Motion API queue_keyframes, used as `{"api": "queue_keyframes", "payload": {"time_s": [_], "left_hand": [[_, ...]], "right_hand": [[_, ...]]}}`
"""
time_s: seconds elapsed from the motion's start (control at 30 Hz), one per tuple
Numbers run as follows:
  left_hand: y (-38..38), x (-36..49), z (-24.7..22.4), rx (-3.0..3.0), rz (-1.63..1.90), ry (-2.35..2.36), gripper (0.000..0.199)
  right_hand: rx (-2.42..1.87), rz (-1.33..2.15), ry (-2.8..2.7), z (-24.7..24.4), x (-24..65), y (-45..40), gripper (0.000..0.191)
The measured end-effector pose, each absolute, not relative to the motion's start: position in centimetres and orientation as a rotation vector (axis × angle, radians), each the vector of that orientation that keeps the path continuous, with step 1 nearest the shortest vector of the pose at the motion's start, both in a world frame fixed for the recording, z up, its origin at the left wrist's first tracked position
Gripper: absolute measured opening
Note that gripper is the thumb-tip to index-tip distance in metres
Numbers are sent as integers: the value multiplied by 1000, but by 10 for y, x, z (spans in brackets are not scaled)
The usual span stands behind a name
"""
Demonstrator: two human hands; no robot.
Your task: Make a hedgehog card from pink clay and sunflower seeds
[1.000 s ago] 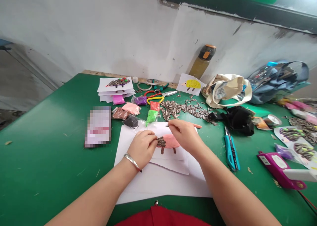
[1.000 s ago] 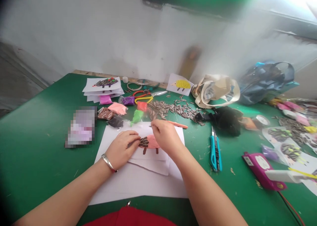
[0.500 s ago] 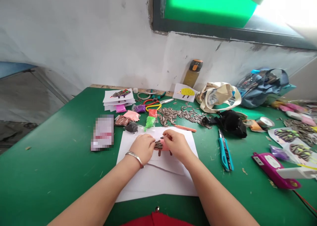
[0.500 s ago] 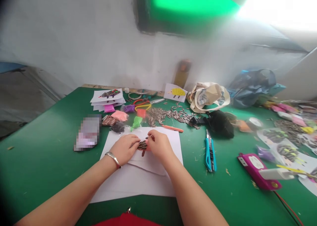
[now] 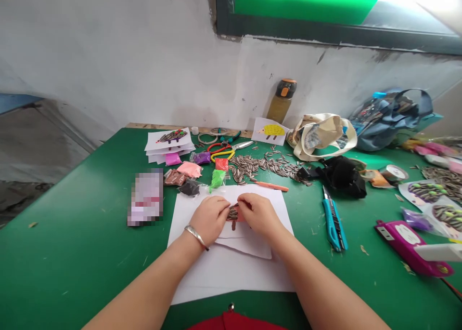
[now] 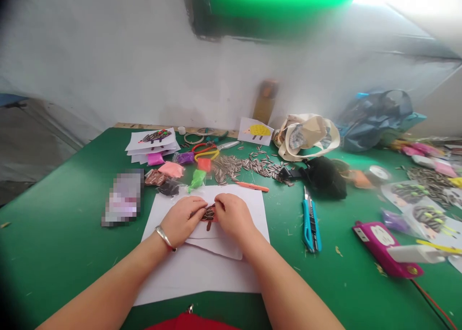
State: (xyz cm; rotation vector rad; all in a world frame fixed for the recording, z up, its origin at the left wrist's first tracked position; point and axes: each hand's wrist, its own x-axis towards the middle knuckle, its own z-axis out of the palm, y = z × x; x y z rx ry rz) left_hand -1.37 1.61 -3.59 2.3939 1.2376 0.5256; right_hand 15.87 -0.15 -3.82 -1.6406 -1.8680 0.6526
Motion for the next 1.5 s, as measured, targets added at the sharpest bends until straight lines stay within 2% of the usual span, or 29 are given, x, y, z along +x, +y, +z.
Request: {"api": "queue_keyframes", "payload": {"time_s": [1.3,1.5], "left_hand": [[17,-14,-41,2402,557,1184,27],[16,-13,-40,2380,542,1200,27]], "right_hand": [[-1708,508,-1983,-40,154,-6,26],[-1701,449,-1975,-41,158,-7,16]]}}
